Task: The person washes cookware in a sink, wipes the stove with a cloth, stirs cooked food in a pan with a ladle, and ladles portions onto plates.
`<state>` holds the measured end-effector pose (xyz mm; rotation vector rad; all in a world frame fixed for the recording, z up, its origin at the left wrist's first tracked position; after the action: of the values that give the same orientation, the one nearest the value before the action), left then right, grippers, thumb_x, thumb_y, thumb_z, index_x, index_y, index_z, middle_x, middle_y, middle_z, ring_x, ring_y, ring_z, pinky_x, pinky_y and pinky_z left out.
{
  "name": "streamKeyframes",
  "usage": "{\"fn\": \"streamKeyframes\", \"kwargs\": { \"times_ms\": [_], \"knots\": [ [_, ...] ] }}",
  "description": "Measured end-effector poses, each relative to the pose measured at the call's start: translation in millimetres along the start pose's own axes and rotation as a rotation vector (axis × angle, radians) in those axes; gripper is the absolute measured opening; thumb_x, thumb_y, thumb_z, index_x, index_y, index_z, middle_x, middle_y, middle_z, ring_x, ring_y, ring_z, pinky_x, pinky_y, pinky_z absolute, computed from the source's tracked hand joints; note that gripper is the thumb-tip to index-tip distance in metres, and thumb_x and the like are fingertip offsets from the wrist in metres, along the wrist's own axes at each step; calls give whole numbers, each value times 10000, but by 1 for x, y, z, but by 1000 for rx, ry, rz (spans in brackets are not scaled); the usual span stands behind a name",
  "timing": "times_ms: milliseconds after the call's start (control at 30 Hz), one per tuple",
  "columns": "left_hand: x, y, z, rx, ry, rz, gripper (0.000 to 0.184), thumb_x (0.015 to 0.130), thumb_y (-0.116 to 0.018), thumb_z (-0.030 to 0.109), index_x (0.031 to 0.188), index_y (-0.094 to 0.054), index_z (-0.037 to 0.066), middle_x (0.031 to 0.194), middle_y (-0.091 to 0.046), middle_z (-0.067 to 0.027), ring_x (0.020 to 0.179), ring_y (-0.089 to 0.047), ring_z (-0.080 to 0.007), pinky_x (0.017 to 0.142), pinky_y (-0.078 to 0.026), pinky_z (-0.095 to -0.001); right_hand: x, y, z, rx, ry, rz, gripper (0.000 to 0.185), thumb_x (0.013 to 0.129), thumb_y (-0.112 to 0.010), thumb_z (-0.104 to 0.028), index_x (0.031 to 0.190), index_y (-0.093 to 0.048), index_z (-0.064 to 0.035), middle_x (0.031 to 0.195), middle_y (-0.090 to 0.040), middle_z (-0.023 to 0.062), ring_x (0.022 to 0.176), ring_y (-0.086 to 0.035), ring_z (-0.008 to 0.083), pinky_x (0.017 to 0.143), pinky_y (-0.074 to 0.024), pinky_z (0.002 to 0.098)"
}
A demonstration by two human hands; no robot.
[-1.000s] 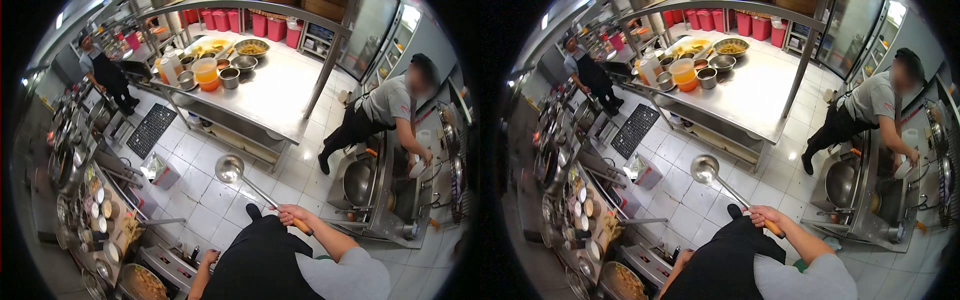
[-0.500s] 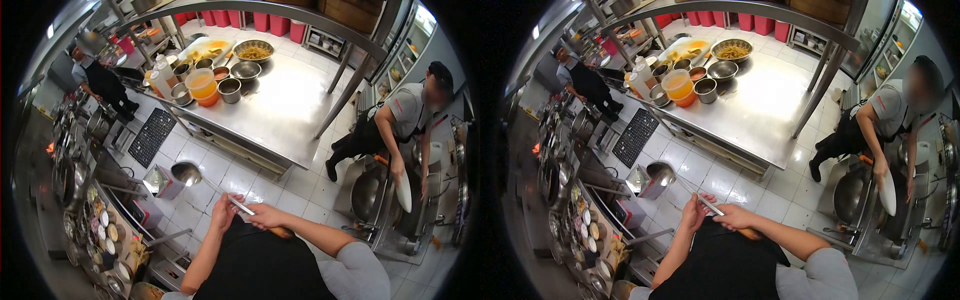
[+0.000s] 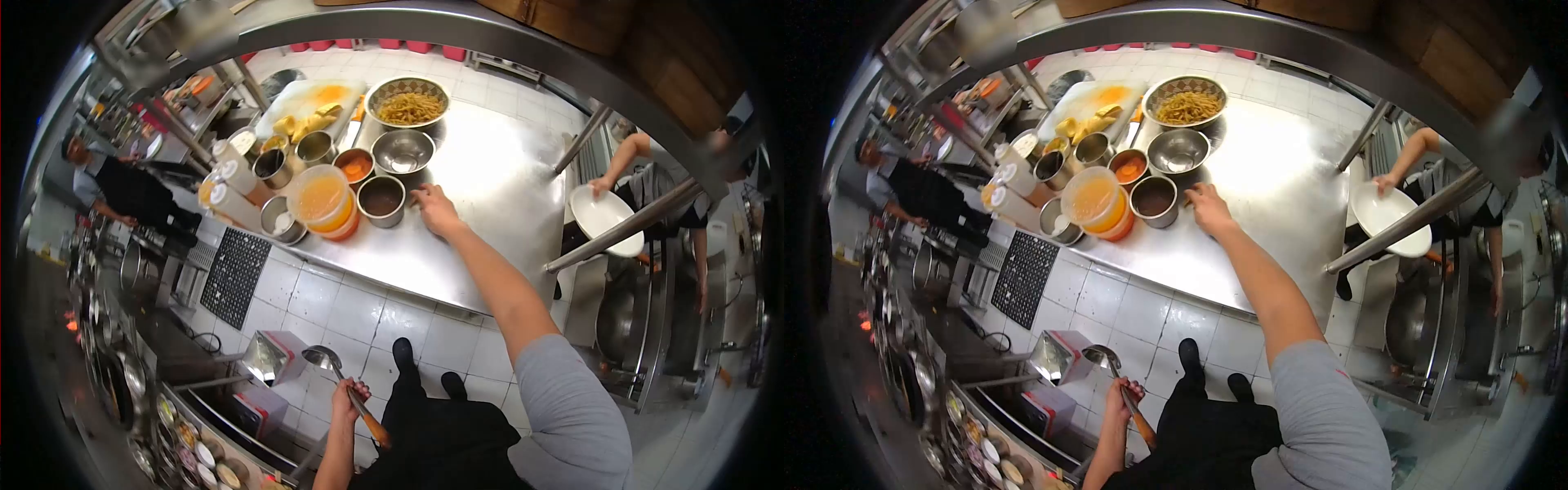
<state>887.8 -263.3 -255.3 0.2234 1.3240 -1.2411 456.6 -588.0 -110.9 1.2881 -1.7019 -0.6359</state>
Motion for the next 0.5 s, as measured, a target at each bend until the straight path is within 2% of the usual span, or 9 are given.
{"fn": "streamKeyframes", "kwargs": {
  "times_ms": [67, 100, 133, 167, 267, 333, 400, 467, 500],
  "knots": [
    [2, -2, 9, 37, 53, 33, 193, 865, -551, 210, 746, -427, 124, 689, -449, -52, 670, -467, -231, 649, -428, -385, 13, -20, 0, -20, 14, -172, 282, 889, -541, -114, 1138, -672, -92, 1230, -566, 166, 1175, -516, 348, 990, -453, 412],
    [9, -3, 10, 26, 87, 38, 196, 857, -554, 206, 738, -423, 124, 689, -448, -53, 671, -467, -231, 649, -427, -383, 13, -37, 13, 52, 91, -9, 228, 905, -546, -180, 1042, -685, -64, 1151, -575, 180, 1121, -529, 363, 957, -451, 434],
    [17, 3, 14, 19, 125, 43, 199, 849, -558, 202, 731, -419, 125, 689, -447, -53, 671, -466, -232, 650, -425, -381, 14, -34, 9, 70, 3, -99, 236, 916, -541, -205, 984, -673, -22, 1085, -577, 198, 1083, -536, 378, 939, -447, 459],
    [24, 8, 16, 14, 161, 53, 202, 841, -562, 198, 723, -415, 125, 689, -446, -53, 671, -465, -232, 650, -424, -380, 11, -41, 12, 6, -2, -25, 219, 912, -489, -154, 994, -660, -44, 1031, -562, 184, 1041, -547, 360, 906, -459, 462],
    [36, 7, 27, 129, 199, 24, 229, 799, -593, 206, 703, -400, 127, 676, -437, -49, 667, -464, -226, 647, -420, -376, -24, -44, 10, 1, -157, -141, 150, 889, -548, -127, 928, -643, -18, 914, -615, 215, 940, -602, 383, 834, -497, 472],
    [54, 26, 27, 161, 292, -16, 218, 760, -614, 221, 695, -431, 121, 670, -464, -46, 672, -484, -225, 653, -426, -373, -90, -8, -10, 287, -190, 114, 157, 921, -577, -153, 969, -676, -41, 866, -676, 187, 823, -641, 354, 767, -519, 431],
    [52, 16, 31, 338, 307, -51, 149, 719, -626, 202, 707, -513, 105, 691, -528, -39, 721, -543, -227, 665, -461, -372, -189, 49, -41, 1085, -697, -135, 253, 956, -644, -301, 1013, -655, -55, 822, -654, 38, 746, -583, 130, 688, -502, 303],
    [23, -9, 29, 495, 307, 60, 104, 773, -592, 180, 732, -538, 101, 701, -555, -67, 701, -561, -225, 674, -485, -358, -304, 49, -48, 1555, -802, -203, 267, 964, -642, -266, 1100, -636, -35, 876, -629, 30, 761, -565, 99, 659, -481, 251],
    [14, -22, 24, 559, 282, 111, 93, 800, -575, 169, 745, -550, 99, 707, -568, -81, 691, -569, -223, 679, -497, -351, -363, 81, -53, 1592, -795, -38, 201, 957, -642, -251, 1014, -650, -58, 761, -577, 6, 654, -509, 82, 563, -411, 248]
  ]
}}
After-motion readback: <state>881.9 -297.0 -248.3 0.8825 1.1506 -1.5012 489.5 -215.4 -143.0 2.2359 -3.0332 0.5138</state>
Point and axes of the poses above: each hand's wrist, its own x-axis towards the middle knuckle, its own y-axis out of the back of the hand, z = x × y, the point moved 7 cm from there along x, towards the middle knuckle
